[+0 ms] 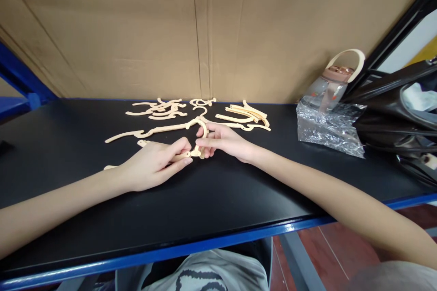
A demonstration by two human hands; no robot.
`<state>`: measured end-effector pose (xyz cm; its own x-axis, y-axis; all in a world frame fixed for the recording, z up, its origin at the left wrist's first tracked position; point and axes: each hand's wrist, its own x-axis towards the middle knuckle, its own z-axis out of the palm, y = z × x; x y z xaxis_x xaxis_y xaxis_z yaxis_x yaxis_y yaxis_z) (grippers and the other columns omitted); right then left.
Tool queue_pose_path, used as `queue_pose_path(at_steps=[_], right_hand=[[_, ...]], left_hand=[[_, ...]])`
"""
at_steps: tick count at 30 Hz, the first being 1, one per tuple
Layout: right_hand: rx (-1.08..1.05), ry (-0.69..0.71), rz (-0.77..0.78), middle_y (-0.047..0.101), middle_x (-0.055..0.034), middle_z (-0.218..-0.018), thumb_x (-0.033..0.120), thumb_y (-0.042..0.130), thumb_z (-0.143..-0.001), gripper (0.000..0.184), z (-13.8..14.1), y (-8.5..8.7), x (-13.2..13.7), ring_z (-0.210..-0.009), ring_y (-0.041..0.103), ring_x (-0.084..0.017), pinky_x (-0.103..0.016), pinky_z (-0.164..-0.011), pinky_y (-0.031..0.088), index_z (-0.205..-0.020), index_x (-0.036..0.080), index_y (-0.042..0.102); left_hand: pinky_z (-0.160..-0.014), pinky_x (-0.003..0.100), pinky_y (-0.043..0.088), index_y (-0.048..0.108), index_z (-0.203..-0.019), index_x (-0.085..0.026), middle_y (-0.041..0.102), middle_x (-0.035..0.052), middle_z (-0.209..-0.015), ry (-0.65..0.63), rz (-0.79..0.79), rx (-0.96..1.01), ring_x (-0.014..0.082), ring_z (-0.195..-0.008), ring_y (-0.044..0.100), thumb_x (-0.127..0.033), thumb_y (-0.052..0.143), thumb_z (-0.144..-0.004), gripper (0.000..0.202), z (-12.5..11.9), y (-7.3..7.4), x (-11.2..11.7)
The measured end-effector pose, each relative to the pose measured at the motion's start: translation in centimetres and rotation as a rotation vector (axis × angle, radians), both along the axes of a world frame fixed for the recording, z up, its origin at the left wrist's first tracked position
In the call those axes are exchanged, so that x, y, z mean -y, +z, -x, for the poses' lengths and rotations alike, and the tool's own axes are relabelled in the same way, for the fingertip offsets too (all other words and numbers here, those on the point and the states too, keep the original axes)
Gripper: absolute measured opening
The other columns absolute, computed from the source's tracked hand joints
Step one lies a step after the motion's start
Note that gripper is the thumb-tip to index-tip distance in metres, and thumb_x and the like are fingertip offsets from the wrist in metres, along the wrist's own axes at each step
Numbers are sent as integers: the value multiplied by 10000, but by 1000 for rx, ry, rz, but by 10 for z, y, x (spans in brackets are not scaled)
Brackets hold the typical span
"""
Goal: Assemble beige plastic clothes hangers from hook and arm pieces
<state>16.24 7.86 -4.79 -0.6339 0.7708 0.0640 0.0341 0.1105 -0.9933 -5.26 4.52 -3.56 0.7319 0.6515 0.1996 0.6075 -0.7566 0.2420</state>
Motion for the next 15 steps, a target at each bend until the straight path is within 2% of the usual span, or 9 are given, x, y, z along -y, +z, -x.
queue_pose_path(at_steps=[15], right_hand=[[40,-15,-12,660,21,-694,363,704,-784,270,3,-1,2,-560,610,-82,-204,-578,480,-835,184,508]], left_hand=[[-506,245,268,308,-803,-234,430,-72,-587,-11,55,-35,136,-489,475,-366,308,-989,228,0,0,-2]])
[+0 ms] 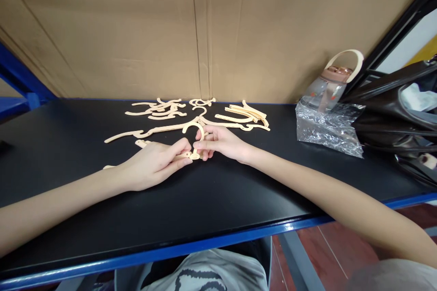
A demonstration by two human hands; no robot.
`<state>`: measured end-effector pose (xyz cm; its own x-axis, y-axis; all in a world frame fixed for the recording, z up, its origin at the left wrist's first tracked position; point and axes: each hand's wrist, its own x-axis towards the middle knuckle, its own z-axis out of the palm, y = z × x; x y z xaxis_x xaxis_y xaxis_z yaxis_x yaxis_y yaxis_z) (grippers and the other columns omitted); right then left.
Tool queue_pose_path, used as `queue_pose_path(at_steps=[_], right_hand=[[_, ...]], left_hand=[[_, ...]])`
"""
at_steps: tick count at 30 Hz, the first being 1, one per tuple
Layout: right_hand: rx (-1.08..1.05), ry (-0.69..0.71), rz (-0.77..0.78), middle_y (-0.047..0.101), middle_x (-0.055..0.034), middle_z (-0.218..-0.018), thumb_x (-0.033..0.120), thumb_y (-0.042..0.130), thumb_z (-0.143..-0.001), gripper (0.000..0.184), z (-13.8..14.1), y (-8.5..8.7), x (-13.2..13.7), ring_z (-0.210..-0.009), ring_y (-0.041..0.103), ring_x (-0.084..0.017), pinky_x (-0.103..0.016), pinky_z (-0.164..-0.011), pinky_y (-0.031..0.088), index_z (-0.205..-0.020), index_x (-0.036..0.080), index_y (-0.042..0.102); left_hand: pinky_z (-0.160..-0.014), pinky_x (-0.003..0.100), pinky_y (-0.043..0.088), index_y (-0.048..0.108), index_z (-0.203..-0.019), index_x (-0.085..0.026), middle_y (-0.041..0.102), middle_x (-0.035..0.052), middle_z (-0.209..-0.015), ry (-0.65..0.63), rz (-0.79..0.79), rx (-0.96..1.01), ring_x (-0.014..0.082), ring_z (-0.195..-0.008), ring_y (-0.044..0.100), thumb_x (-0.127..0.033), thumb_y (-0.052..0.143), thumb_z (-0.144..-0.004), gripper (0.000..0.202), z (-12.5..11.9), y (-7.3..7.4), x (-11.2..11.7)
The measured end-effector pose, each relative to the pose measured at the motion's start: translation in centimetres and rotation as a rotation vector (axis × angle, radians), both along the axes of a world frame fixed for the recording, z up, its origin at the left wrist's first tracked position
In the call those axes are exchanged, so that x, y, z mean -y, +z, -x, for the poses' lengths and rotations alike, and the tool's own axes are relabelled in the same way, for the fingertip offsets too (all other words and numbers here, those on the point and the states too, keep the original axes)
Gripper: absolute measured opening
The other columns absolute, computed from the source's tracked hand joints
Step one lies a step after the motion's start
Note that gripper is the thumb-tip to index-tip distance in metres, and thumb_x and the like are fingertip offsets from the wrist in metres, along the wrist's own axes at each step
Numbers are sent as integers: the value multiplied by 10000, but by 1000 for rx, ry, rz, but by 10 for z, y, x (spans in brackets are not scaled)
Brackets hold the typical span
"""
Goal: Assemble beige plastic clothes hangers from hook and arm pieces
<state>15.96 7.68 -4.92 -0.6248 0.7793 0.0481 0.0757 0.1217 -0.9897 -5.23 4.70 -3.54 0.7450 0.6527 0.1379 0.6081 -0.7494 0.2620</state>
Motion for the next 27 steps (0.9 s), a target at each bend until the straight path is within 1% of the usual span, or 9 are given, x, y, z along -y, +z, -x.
queue_pose_path(at_steps=[3,7,11,15,18,22,27], right_hand=[[-5,8,11,655,27,-682,340,692,-798,244,-1,1,0,-559,609,-74,-190,-583,477,-848,183,512],[-14,13,27,645,36,-665,306,684,-803,217,-1,2,-1,-551,606,-66,-176,-575,468,-846,182,512],[-10,5,13,657,25,-686,308,693,-791,224,0,1,-1,-561,614,-80,-195,-578,479,-825,180,513],[-17,-7,18,659,28,-683,305,703,-783,229,1,0,0,-548,612,-81,-199,-570,476,-813,179,515],[-36,-16,19,655,35,-656,300,697,-792,217,0,0,0,-536,608,-74,-187,-566,468,-799,178,518],[-61,4,33,670,32,-668,293,696,-796,217,-1,-2,-1,-535,611,-69,-178,-561,464,-793,180,511],[-88,-39,19,679,30,-663,313,710,-786,255,0,-4,1,-511,608,-71,-180,-540,455,-786,183,491]], left_hand=[[-498,244,258,296,-796,-236,424,-72,-583,0,0,-15,136,-481,467,-378,302,-987,238,-1,1,0],[-484,243,248,308,-804,-234,427,-69,-576,30,0,-75,143,-484,478,-367,298,-982,223,-3,3,1],[-486,243,273,339,-849,-229,497,-50,-618,64,12,-143,157,-519,526,-356,274,-989,200,-4,4,2],[-485,250,283,355,-899,-224,544,-29,-662,60,11,-189,177,-554,558,-336,267,-991,169,-4,4,2],[-478,256,270,349,-895,-223,529,-31,-643,58,4,-196,179,-535,547,-342,245,-996,188,-5,4,2],[-456,263,226,347,-888,-224,500,-41,-597,48,-32,-208,179,-485,518,-361,224,-997,215,-4,3,0],[-457,263,255,353,-916,-222,502,-38,-591,10,-54,-199,182,-473,504,-369,193,-999,233,-5,2,-1]])
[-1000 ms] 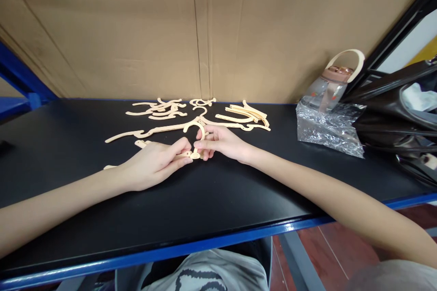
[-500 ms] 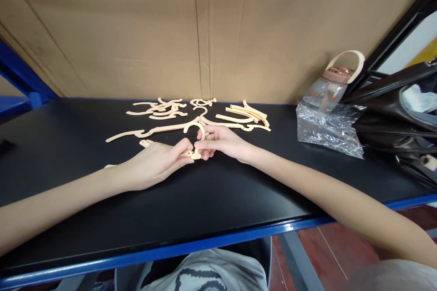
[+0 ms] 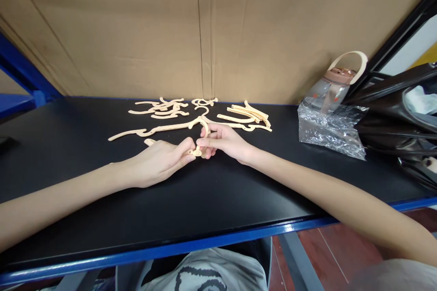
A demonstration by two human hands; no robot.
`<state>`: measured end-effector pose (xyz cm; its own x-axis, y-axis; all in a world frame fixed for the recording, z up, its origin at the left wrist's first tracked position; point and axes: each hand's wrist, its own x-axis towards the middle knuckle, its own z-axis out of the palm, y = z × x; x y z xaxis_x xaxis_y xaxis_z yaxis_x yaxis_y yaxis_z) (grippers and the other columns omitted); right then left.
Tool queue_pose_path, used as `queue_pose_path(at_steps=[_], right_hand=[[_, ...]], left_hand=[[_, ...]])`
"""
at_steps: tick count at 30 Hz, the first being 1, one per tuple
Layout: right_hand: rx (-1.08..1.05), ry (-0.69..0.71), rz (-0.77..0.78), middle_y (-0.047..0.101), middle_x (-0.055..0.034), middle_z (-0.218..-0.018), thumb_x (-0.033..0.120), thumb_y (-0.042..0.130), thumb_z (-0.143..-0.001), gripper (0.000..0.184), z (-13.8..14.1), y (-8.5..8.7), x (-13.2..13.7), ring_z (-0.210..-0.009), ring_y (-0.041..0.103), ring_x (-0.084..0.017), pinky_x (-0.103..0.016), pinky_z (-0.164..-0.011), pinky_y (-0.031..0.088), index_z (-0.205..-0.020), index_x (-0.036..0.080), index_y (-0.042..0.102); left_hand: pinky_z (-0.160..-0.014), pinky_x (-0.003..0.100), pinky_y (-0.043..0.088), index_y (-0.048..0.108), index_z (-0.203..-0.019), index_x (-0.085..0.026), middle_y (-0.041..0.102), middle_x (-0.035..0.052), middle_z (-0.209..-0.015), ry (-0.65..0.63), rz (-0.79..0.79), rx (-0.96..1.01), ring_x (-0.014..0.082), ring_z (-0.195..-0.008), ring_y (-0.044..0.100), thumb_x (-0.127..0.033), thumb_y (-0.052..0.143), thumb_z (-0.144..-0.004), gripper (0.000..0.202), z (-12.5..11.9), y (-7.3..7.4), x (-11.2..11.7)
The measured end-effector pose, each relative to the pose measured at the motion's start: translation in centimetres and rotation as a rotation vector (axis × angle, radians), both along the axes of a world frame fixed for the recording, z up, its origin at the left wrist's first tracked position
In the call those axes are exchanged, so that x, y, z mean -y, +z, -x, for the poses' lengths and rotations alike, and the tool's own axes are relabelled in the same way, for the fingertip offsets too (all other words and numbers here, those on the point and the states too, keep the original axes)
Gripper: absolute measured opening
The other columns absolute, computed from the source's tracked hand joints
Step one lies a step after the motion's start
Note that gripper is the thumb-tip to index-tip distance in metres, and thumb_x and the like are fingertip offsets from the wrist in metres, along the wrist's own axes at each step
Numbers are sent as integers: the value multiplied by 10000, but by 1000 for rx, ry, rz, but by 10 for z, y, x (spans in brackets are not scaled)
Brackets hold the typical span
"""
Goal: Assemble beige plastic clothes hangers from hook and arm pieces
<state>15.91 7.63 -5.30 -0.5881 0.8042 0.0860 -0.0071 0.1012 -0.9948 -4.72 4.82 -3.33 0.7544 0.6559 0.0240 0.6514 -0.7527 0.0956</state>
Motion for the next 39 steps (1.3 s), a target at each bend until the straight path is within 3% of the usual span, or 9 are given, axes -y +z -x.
queue_pose_path(at_steps=[6,23,28,39], right_hand=[[15,-7,-9,675,33,-649,345,718,-778,283,2,1,0,-492,607,-75,-183,-515,442,-773,181,488],[16,-29,-27,667,37,-651,359,722,-758,309,5,-1,2,-466,627,-95,-205,-496,483,-767,182,469],[29,-94,-83,662,37,-655,368,709,-773,312,5,-3,6,-458,616,-92,-201,-471,482,-760,191,453],[86,-86,-94,654,29,-647,339,686,-785,253,5,-4,2,-468,611,-87,-200,-486,486,-793,182,487]], left_hand=[[-450,267,217,363,-939,-224,525,-36,-599,51,28,-35,190,-479,523,-374,188,-998,238,-1,3,4],[-475,285,317,341,-945,-234,602,4,-700,138,112,-37,227,-537,573,-432,183,-981,257,-3,1,4],[-471,297,331,353,-980,-233,638,12,-693,211,82,-28,259,-556,612,-451,194,-977,270,-5,1,6],[-527,323,405,361,-1072,-235,677,23,-794,195,34,26,276,-614,651,-435,217,-983,262,-4,-4,8]])
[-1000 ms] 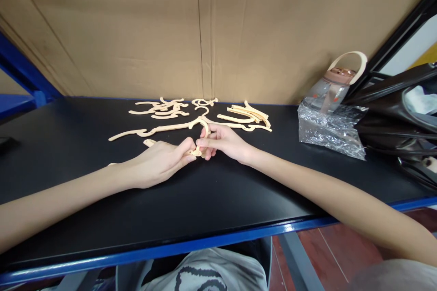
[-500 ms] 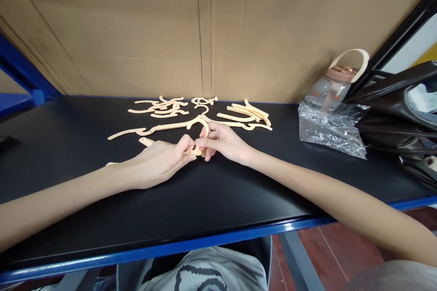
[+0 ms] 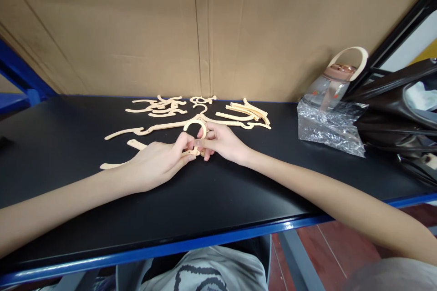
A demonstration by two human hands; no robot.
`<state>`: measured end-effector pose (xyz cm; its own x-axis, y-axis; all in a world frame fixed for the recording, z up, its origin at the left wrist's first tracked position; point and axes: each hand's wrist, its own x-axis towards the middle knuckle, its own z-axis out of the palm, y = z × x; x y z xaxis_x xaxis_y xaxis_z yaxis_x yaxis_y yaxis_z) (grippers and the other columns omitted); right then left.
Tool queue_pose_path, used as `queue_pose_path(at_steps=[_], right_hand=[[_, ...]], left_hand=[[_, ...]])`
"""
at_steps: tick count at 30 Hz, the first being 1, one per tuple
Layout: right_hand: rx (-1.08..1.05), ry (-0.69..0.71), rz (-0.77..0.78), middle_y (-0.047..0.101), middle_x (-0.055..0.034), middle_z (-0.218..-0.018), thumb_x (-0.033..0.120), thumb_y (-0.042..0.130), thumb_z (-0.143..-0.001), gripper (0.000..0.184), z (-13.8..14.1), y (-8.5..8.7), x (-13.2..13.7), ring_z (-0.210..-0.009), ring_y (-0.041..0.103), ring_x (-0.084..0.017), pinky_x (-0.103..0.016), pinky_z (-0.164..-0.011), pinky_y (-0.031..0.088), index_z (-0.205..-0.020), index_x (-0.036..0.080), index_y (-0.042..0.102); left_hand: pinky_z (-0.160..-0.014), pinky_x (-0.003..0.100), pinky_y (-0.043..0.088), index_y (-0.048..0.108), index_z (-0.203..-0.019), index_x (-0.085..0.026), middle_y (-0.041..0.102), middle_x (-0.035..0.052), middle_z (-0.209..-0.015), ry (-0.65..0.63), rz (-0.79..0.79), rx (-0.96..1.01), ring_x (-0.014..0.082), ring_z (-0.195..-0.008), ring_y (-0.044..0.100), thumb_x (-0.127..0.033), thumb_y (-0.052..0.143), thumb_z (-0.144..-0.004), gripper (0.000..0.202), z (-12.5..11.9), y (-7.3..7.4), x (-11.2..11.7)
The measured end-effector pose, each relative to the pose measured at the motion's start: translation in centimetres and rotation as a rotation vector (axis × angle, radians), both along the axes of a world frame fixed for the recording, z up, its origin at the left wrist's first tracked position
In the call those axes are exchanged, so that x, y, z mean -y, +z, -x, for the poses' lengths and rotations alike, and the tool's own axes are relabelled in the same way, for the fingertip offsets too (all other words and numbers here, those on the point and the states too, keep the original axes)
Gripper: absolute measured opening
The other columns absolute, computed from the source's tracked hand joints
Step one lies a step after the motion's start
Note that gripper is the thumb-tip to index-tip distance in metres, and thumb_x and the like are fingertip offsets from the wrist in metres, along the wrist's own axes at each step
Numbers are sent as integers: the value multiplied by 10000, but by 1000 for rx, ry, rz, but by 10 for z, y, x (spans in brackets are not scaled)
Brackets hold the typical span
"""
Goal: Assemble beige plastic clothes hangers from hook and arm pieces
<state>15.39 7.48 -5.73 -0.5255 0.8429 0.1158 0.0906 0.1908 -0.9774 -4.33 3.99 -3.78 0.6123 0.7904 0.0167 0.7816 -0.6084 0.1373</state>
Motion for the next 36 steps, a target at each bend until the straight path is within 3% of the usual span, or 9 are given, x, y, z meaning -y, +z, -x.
queue_pose_path(at_steps=[11,19,26,29,33,36], right_hand=[[-13,24,-43,658,20,-708,408,718,-755,331,3,2,7,-487,598,-89,-225,-497,499,-856,183,498],[-28,-17,-15,656,38,-663,391,713,-768,315,0,3,3,-480,608,-90,-208,-494,454,-890,191,502],[-84,-150,-5,639,46,-675,404,709,-767,319,-5,9,-1,-464,586,-72,-198,-490,442,-914,191,521],[-134,-144,7,639,45,-695,376,696,-785,301,-7,9,-2,-477,585,-68,-197,-507,453,-956,195,528],[-136,-109,17,637,53,-697,366,688,-797,304,-8,8,-1,-481,584,-65,-198,-518,455,-1000,205,530],[-106,-68,25,646,51,-707,365,693,-794,321,-7,9,0,-484,592,-69,-201,-518,454,-1021,208,531]], left_hand=[[-541,256,375,359,-928,-239,607,-35,-735,-48,10,166,168,-586,594,-395,409,-940,165,2,9,-1],[-564,250,407,380,-968,-236,603,-42,-739,-13,19,311,141,-570,574,-269,446,-881,114,3,9,2],[-723,296,507,464,-929,-223,708,-11,-821,63,290,681,174,-812,664,-441,545,-868,241,5,8,-5],[-682,265,502,499,-887,-213,684,-31,-742,107,385,722,165,-784,657,-433,601,-835,248,5,5,-8],[-522,198,432,533,-863,-204,620,-59,-654,149,400,685,120,-623,600,-358,632,-813,190,4,3,-8],[-513,203,443,525,-853,-201,632,-48,-677,129,407,668,133,-644,619,-338,609,-825,164,4,4,-7]])
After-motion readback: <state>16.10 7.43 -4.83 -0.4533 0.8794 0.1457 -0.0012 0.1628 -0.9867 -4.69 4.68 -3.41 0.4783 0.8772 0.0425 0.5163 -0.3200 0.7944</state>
